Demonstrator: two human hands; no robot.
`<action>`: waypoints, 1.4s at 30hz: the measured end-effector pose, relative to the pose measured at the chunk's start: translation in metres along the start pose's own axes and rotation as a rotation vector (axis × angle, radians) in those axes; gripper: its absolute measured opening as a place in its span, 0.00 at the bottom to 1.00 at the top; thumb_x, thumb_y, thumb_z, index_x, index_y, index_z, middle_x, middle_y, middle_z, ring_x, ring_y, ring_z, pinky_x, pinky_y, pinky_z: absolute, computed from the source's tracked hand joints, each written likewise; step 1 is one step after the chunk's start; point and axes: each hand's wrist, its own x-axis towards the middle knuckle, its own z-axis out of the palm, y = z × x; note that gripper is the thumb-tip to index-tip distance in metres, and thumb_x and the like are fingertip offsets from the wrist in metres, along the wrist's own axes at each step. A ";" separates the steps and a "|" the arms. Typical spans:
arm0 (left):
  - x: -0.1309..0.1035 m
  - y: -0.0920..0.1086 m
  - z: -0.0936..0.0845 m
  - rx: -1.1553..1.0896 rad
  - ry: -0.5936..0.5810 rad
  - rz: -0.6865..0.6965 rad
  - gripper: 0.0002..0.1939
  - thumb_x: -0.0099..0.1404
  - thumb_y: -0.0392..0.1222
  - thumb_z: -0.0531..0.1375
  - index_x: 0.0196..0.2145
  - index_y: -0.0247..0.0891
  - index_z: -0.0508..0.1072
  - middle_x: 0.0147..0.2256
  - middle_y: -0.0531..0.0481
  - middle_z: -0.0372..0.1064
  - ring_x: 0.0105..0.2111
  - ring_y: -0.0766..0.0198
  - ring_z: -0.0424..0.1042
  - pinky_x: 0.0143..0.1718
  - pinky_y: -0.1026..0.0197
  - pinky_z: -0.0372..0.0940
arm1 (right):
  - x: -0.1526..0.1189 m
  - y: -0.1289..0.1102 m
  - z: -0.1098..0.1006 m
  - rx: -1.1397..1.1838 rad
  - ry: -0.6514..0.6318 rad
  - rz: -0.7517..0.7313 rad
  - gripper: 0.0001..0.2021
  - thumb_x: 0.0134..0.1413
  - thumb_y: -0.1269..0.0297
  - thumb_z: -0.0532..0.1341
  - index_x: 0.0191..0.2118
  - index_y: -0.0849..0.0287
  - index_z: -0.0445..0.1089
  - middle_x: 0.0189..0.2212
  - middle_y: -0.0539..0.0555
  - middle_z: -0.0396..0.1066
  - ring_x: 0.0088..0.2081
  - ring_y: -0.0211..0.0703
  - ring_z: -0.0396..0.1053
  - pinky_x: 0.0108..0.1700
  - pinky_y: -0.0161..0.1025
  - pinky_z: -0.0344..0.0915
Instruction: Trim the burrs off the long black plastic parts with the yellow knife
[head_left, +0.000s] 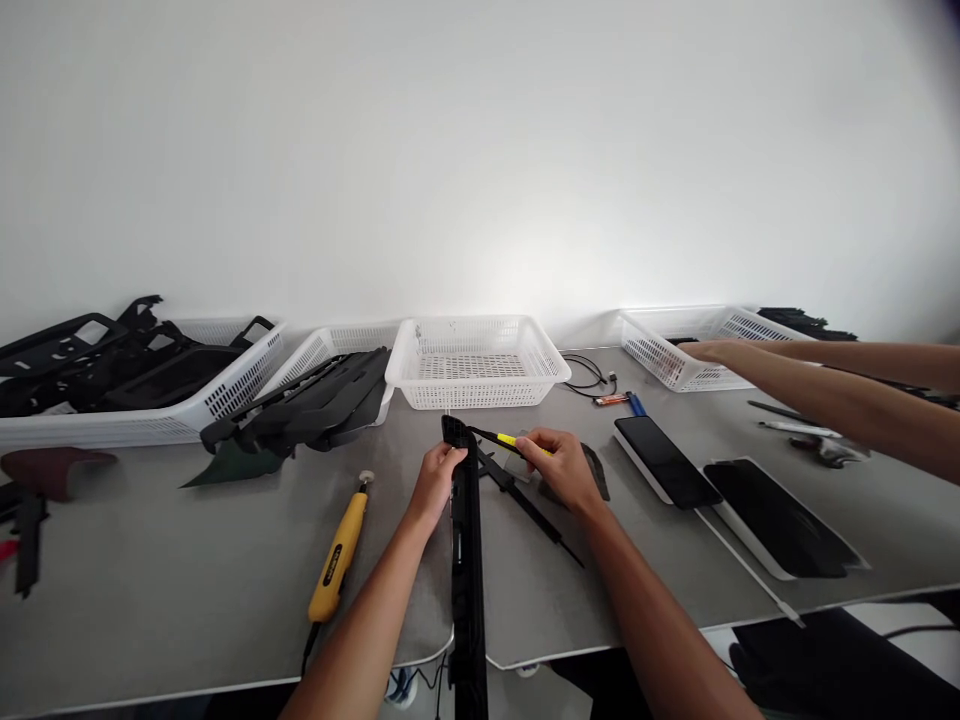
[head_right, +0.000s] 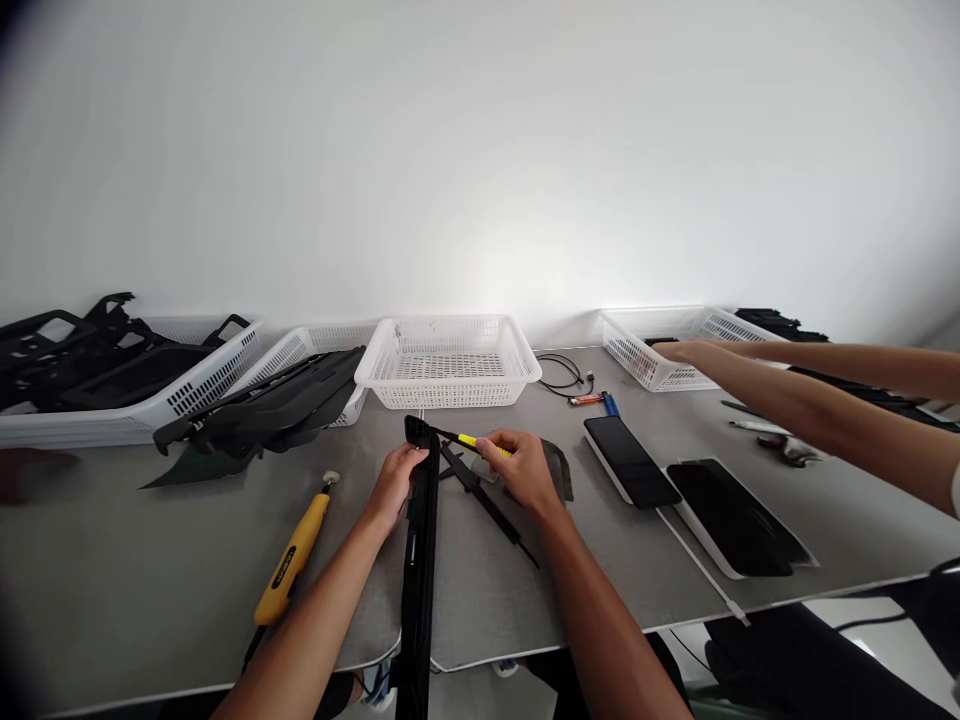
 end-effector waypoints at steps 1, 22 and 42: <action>0.000 0.000 0.000 0.003 0.000 -0.002 0.14 0.55 0.51 0.67 0.28 0.37 0.76 0.26 0.54 0.69 0.28 0.63 0.66 0.31 0.63 0.58 | 0.000 0.000 0.000 -0.005 -0.008 -0.002 0.24 0.59 0.43 0.62 0.22 0.58 0.71 0.19 0.49 0.66 0.23 0.36 0.59 0.28 0.36 0.54; -0.012 0.020 0.010 0.065 -0.092 0.078 0.15 0.59 0.53 0.65 0.34 0.39 0.76 0.32 0.52 0.75 0.36 0.57 0.73 0.42 0.60 0.66 | -0.001 0.004 0.003 0.028 -0.052 -0.024 0.20 0.57 0.45 0.65 0.29 0.59 0.78 0.23 0.51 0.72 0.27 0.40 0.65 0.30 0.37 0.58; -0.011 0.014 0.007 0.096 -0.141 0.104 0.26 0.60 0.65 0.67 0.37 0.36 0.79 0.32 0.48 0.75 0.35 0.58 0.72 0.38 0.61 0.64 | 0.001 0.010 0.008 -0.139 0.034 -0.210 0.17 0.66 0.48 0.61 0.44 0.56 0.78 0.41 0.56 0.79 0.44 0.51 0.74 0.49 0.45 0.67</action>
